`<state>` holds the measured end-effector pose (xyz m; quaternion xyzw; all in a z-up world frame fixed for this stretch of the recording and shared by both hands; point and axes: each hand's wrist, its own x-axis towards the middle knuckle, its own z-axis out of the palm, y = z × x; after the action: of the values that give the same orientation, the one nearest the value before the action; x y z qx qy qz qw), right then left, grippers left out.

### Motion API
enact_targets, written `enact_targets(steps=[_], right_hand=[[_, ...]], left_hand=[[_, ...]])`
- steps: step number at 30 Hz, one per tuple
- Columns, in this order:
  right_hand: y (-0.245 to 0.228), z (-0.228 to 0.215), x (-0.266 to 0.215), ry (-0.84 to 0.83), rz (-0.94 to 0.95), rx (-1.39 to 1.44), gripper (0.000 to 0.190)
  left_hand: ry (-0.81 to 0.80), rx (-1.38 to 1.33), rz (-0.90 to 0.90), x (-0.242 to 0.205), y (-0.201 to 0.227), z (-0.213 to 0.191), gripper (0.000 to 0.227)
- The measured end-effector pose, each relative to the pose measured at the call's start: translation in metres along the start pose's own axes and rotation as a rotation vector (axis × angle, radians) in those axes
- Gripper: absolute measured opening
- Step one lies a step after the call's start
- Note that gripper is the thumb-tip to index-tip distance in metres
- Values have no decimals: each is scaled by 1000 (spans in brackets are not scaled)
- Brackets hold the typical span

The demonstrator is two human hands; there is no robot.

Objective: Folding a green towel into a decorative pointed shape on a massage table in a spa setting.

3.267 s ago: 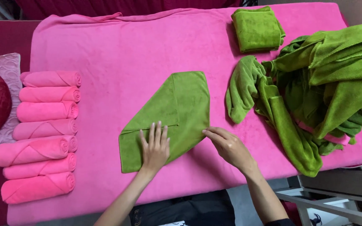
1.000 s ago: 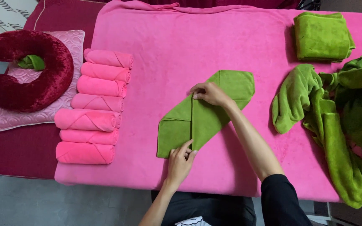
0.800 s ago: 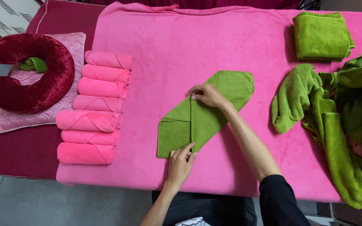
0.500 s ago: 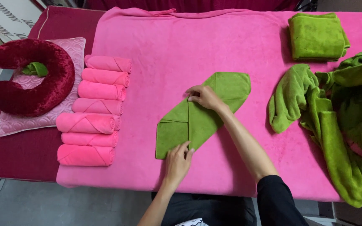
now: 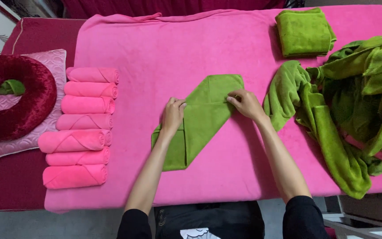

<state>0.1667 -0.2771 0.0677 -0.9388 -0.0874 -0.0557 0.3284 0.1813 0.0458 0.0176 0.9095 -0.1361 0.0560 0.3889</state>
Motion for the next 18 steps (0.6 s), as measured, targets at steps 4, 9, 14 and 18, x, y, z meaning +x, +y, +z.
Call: enact_targets(steps=[4, 9, 14, 18], right_hand=[[2, -10, 5, -103, 50, 121, 35], [0, -23, 5, -171, 85, 202, 44], [20, -26, 5, -148, 129, 305, 47], [31, -20, 5, -108, 114, 281, 45]], left_hand=[[-21, -3, -55, 9, -22, 13, 18], [-42, -22, -103, 14, -31, 19, 15], [-146, -28, -139, 15, -15, 7, 19], [-238, 1, -178, 29, -34, 18, 19]])
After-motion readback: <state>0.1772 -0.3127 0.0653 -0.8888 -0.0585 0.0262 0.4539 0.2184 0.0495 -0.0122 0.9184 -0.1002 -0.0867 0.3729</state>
